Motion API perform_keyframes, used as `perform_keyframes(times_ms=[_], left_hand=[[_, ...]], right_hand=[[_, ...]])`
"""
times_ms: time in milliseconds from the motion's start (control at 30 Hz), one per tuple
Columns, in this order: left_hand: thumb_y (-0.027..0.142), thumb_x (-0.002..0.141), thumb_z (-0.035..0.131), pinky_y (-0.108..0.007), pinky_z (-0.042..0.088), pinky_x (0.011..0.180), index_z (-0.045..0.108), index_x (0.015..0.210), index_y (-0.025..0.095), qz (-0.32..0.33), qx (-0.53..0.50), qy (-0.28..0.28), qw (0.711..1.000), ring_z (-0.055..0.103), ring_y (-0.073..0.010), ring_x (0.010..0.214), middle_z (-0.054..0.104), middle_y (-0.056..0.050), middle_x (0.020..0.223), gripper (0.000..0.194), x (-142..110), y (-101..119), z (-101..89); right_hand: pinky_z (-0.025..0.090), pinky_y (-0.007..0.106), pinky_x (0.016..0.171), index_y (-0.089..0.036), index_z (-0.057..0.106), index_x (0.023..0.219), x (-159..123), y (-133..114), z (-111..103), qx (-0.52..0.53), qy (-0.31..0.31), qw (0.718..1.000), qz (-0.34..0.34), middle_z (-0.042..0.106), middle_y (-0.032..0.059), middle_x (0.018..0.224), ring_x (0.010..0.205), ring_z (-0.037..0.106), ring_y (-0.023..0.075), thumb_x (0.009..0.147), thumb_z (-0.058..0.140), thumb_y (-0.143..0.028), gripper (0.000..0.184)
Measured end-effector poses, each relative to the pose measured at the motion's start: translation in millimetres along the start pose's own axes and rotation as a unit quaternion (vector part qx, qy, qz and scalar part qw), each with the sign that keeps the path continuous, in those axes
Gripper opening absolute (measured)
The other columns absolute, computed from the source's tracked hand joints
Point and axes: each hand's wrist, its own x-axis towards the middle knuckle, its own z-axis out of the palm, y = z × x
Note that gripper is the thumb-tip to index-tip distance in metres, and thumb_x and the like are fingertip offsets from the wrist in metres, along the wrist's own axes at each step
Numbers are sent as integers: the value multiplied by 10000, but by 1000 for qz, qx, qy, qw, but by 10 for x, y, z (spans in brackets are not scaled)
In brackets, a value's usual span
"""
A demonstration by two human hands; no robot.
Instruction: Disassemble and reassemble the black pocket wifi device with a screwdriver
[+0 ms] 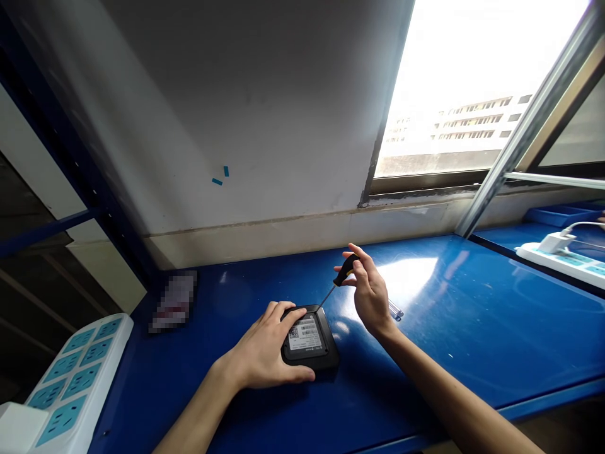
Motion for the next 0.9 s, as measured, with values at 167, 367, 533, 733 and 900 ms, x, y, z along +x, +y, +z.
perform_keyframes(times_ms=[167,367,533,733,900], left_hand=[[645,665,863,-556,421,1171,456,1518,327,4,0,2,1000,423,-362,1405,450,-97,1514,997,4,-19,6],[640,657,869,-563,433,1154,466,1508,349,17,-4,14,1000,440,-367,1380,463,-87,1500,985,9,-49,32],[637,656,871,-549,434,1160,466,1508,328,8,2,6,1000,429,-362,1388,459,-90,1505,993,3,-35,21],[660,657,862,-557,436,1159,455,1515,355,12,-2,8,1000,432,-366,1392,458,-77,1505,997,3,-38,19],[654,656,866,-562,430,1162,450,1521,345,5,-1,4,1000,430,-366,1393,451,-86,1508,1008,8,-41,21]], right_hand=[[669,378,667,-292,540,1443,7,16,-9,6,-8,1000,-6,647,115,1340,960,748,245,1009,459,-512,493],[661,355,623,-269,523,1462,24,17,-10,-12,2,1000,-13,694,56,1057,812,713,196,958,592,-534,574],[619,300,564,-247,636,1260,16,10,-16,-34,11,999,-10,570,-31,766,659,632,154,895,682,-579,496],[636,313,604,-266,597,1329,5,-9,0,-4,0,1000,-2,654,67,1103,824,722,195,992,488,-584,476],[651,343,628,-284,554,1408,4,-8,-6,12,-13,1000,1,635,114,1330,917,741,228,1011,434,-528,480]])
